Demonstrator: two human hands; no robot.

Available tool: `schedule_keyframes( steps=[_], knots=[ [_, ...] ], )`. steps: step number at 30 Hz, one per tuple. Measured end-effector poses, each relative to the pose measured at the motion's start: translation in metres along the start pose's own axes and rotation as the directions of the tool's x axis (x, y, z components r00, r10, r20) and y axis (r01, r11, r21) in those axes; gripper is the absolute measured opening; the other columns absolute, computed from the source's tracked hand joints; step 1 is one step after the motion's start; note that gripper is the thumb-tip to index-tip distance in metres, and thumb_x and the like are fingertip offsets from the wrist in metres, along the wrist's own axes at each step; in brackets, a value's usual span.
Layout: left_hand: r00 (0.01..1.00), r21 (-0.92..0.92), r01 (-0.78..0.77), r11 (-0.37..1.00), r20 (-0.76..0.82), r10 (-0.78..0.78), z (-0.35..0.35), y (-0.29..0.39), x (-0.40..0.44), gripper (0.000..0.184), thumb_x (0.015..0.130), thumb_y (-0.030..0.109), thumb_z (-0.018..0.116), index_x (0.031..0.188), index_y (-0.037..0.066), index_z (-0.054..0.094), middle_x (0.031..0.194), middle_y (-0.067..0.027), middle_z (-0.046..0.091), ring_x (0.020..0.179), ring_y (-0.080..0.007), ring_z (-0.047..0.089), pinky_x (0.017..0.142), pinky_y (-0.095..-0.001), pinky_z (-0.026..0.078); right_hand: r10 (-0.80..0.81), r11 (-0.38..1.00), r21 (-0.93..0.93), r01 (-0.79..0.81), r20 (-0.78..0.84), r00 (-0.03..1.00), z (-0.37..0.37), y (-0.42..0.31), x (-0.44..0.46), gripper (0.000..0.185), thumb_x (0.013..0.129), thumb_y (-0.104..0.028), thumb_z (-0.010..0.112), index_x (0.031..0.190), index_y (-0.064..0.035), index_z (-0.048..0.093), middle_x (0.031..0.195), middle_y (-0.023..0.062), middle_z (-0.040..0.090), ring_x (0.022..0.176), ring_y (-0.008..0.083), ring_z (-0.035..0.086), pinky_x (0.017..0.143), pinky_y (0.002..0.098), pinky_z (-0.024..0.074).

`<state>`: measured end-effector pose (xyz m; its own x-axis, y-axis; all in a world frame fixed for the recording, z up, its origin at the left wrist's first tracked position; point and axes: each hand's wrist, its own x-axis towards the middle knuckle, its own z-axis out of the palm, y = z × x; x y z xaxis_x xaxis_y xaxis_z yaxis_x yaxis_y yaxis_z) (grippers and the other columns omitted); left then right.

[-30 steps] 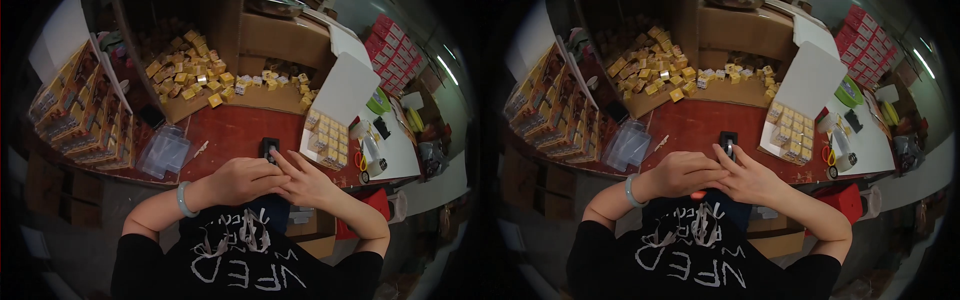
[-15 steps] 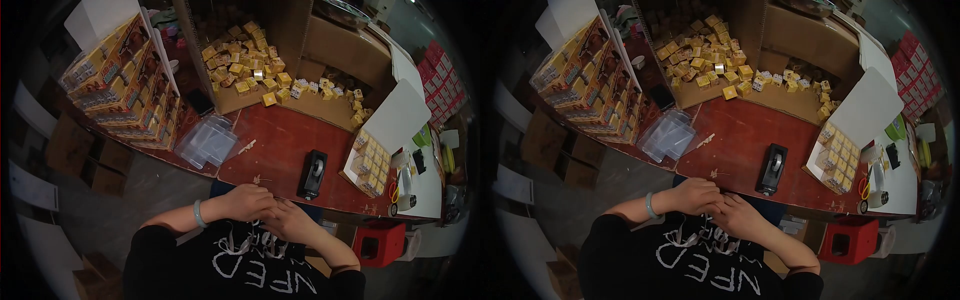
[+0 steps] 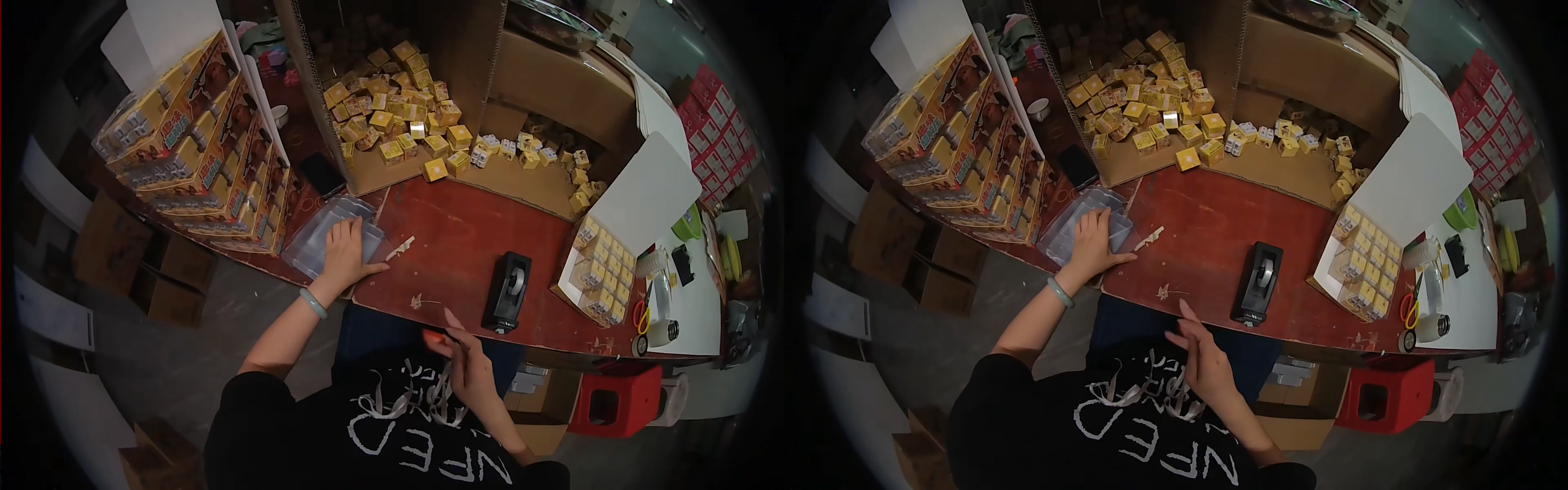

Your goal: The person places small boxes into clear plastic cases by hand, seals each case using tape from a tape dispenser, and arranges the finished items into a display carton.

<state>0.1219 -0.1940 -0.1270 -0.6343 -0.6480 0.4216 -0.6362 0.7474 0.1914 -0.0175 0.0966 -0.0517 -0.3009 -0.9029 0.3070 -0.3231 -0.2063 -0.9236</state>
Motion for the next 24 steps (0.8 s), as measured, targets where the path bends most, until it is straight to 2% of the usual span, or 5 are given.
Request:
schedule_keyframes(
  steps=[3, 7, 10, 16, 24],
  knots=[
    [0.994, -0.013, 0.060, 0.998, 0.094, -0.059, -0.005, 0.001, 0.005, 0.110, 0.048, 0.052, 0.089, 0.130, -0.007, 0.047, 0.115, -0.0179, 0.047, 0.112, -0.0351, 0.045, 0.098, -0.0427, 0.034, -0.094, 0.917, -0.385, 0.101, 0.037, 0.995, -0.001, -0.019, 0.007, 0.024, 0.094, -0.003, 0.055, 0.117, 0.0010, 0.061, 0.146, 0.0200, 0.046, 0.126, 0.0317, 0.055, 0.109, 0.0519, 0.0363],
    [0.986, -0.025, 0.102, 0.994, 0.132, -0.098, -0.004, -0.002, 0.013, 0.107, 0.043, 0.049, 0.091, 0.126, -0.006, 0.051, 0.113, -0.0168, 0.046, 0.111, -0.0340, 0.043, 0.098, -0.0420, 0.033, -0.011, 0.945, -0.320, 0.072, 0.188, 0.982, -0.011, -0.003, 0.001, 0.052, 0.103, -0.022, 0.033, 0.080, -0.0026, 0.075, 0.140, 0.0074, 0.056, 0.138, 0.0290, 0.041, 0.116, 0.0532, 0.0090],
    [0.984, -0.072, 0.118, 0.990, 0.141, -0.107, -0.005, -0.005, 0.016, 0.106, 0.041, 0.050, 0.091, 0.122, -0.005, 0.052, 0.114, -0.0167, 0.045, 0.111, -0.0338, 0.043, 0.099, -0.0419, 0.033, 0.008, 0.901, -0.427, 0.073, 0.185, 0.983, -0.012, 0.000, -0.001, 0.029, 0.098, -0.015, 0.049, 0.092, -0.0014, 0.075, 0.141, 0.0092, 0.054, 0.131, 0.0275, 0.049, 0.115, 0.0530, 0.0195],
    [0.953, -0.044, 0.207, 0.977, 0.237, -0.191, -0.003, -0.007, 0.023, 0.106, 0.037, 0.050, 0.093, 0.118, -0.004, 0.049, 0.113, -0.0174, 0.046, 0.110, -0.0343, 0.044, 0.097, -0.0418, 0.033, -0.042, 0.893, -0.435, 0.120, 0.183, 0.982, -0.006, 0.000, -0.004, 0.027, 0.093, -0.007, 0.054, 0.117, 0.0009, 0.065, 0.143, 0.0127, 0.051, 0.127, 0.0268, 0.052, 0.110, 0.0487, 0.0312],
    [1.000, -0.034, 0.018, 0.999, 0.002, -0.017, -0.036, 0.011, 0.024, 0.102, 0.047, 0.034, 0.090, 0.130, -0.005, 0.044, 0.110, -0.0166, 0.049, 0.109, -0.0341, 0.046, 0.095, -0.0416, 0.034, -0.072, 0.895, -0.425, 0.133, 0.156, 0.985, -0.006, 0.009, -0.005, 0.021, 0.088, -0.010, 0.066, 0.107, -0.0020, 0.068, 0.123, 0.0120, 0.065, 0.108, 0.0244, 0.063, 0.102, 0.0414, 0.0398]
  ],
)
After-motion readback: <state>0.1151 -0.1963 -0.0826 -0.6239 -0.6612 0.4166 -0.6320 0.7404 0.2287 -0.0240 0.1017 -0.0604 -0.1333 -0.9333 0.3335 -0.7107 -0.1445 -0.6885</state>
